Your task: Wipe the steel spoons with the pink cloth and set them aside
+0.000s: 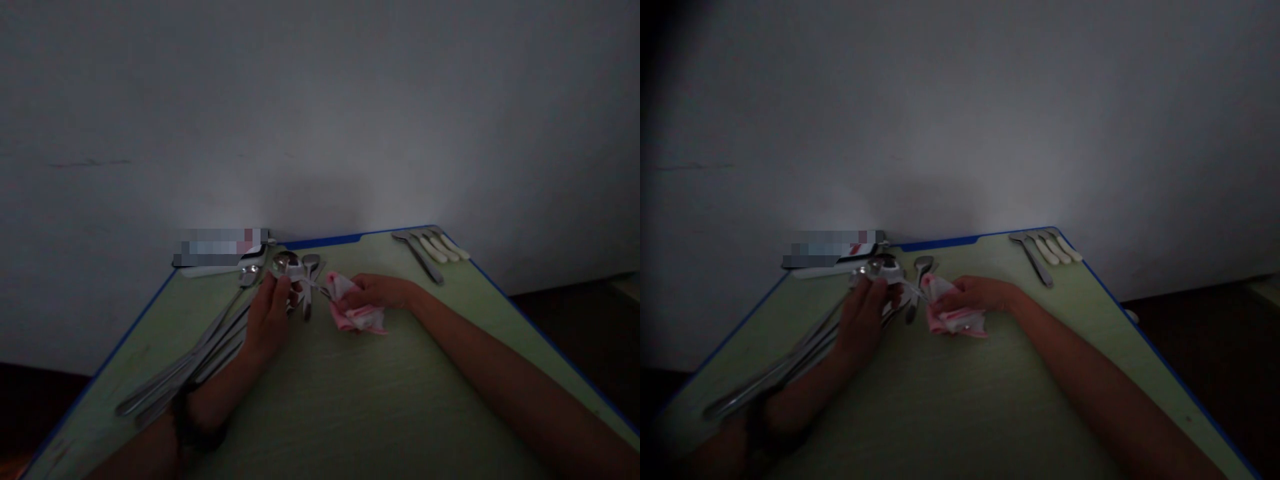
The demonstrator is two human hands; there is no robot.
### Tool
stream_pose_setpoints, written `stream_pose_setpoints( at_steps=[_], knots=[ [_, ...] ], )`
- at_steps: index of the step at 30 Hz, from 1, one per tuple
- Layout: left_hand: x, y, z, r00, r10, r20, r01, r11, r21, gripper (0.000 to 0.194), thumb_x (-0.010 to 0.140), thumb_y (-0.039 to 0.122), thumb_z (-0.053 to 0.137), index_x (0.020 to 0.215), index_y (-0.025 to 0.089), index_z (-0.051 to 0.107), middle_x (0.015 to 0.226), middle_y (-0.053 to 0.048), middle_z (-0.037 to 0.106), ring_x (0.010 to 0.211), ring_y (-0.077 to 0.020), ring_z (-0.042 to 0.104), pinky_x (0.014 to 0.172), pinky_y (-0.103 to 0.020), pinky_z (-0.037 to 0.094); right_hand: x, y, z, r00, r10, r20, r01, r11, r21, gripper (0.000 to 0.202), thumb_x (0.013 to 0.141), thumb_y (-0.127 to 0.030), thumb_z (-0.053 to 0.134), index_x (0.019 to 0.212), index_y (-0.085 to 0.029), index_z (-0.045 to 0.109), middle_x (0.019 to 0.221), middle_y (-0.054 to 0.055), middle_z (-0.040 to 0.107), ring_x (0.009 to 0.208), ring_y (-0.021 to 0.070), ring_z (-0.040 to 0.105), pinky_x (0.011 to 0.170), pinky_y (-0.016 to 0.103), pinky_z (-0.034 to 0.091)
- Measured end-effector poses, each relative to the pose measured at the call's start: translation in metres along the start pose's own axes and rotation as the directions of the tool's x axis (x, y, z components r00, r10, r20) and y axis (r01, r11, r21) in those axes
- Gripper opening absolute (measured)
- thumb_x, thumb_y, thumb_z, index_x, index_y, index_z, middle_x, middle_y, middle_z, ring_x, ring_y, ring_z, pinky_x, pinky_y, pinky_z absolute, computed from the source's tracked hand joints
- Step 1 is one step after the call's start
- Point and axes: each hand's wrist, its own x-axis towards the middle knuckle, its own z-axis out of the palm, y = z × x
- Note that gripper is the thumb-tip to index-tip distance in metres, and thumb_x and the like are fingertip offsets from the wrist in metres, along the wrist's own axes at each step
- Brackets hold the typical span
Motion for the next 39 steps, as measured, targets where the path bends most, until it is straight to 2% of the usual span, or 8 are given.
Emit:
stream_pose_setpoints(
  at_steps=[3,6,16,21,25,28,35,39],
  knots=[
    [-0.004,0.004,0.000,0.989,0.052,0.136,-0.077,0.979,0.190,0.018,0.090,0.032,0.045,0.083,0.018,0.055,0.072,0.001,0.055,0.061,-0.0122,0.050,0.057,-0.023,0.042,0.001,0.003,0.000,1.000,-0.014,0.003,0.014,1.000,0.010,0.034,0.072,-0.044,0.065,0.070,-0.012,0.057,0.055,-0.004,0.052,0.044,0.0041,0.039,0.042,0.019,0.026],
    [-0.008,0.005,0.003,0.976,0.046,0.214,-0.085,0.981,0.176,0.018,0.089,0.032,0.046,0.080,0.018,0.054,0.071,0.001,0.055,0.058,-0.0115,0.050,0.054,-0.023,0.041,0.003,0.005,-0.001,1.000,-0.017,-0.009,0.017,1.000,0.014,0.036,0.070,-0.046,0.066,0.073,-0.012,0.057,0.057,-0.004,0.052,0.046,0.0043,0.040,0.044,0.019,0.029],
    [0.008,-0.005,0.004,0.975,-0.144,-0.170,0.065,0.913,-0.403,0.027,0.084,0.044,0.050,0.091,0.019,0.055,0.080,0.000,0.057,0.059,-0.0108,0.052,0.049,-0.021,0.042,0.002,0.002,0.000,1.000,0.002,0.010,-0.001,1.000,-0.025,0.040,0.070,-0.051,0.064,0.072,-0.012,0.057,0.056,-0.004,0.050,0.046,0.0053,0.037,0.044,0.020,0.027],
    [0.003,0.004,0.006,0.984,-0.143,0.108,0.161,0.969,-0.186,0.023,0.084,0.039,0.053,0.091,0.018,0.058,0.067,0.003,0.054,0.053,-0.0107,0.050,0.050,-0.022,0.041,0.002,0.002,0.000,0.999,-0.039,0.023,0.039,0.999,-0.016,0.039,0.070,-0.051,0.065,0.074,-0.012,0.057,0.057,-0.005,0.048,0.047,0.0049,0.036,0.045,0.020,0.029],
    [-0.007,0.007,0.007,0.960,-0.060,0.272,0.038,0.996,0.086,0.019,0.087,0.034,0.051,0.090,0.017,0.060,0.067,0.003,0.054,0.054,-0.0104,0.048,0.052,-0.022,0.040,0.001,0.001,0.001,0.999,-0.038,0.028,0.038,0.999,-0.007,0.036,0.071,-0.046,0.066,0.073,-0.012,0.056,0.057,-0.005,0.048,0.048,0.0047,0.038,0.045,0.019,0.028],
    [-0.008,0.004,0.007,0.973,-0.029,0.229,0.026,1.000,0.016,0.018,0.089,0.034,0.049,0.092,0.018,0.057,0.067,0.003,0.053,0.055,-0.0109,0.049,0.052,-0.022,0.042,0.001,0.000,0.001,0.999,-0.038,0.031,0.037,0.999,0.019,0.035,0.071,-0.045,0.066,0.074,-0.012,0.057,0.057,-0.005,0.049,0.048,0.0047,0.039,0.045,0.019,0.029],
    [0.008,-0.003,0.002,0.996,-0.026,-0.088,-0.012,0.917,-0.398,0.024,0.088,0.043,0.049,0.081,0.020,0.048,0.076,0.000,0.056,0.062,-0.0116,0.055,0.051,-0.021,0.045,0.002,0.006,0.001,1.000,-0.027,0.007,0.027,0.994,0.103,0.035,0.068,-0.045,0.070,0.072,-0.012,0.058,0.058,-0.003,0.054,0.047,0.0053,0.042,0.043,0.019,0.028],
    [0.005,0.003,0.001,0.999,-0.042,-0.028,0.027,0.911,-0.413,0.024,0.091,0.043,0.044,0.081,0.021,0.045,0.063,0.001,0.060,0.054,-0.0140,0.058,0.047,-0.023,0.046,0.012,0.011,0.003,0.986,-0.085,-0.145,0.140,0.892,0.429,0.031,0.076,-0.044,0.064,0.078,-0.014,0.059,0.069,0.001,0.062,0.057,0.0093,0.053,0.054,0.021,0.042]
  ],
)
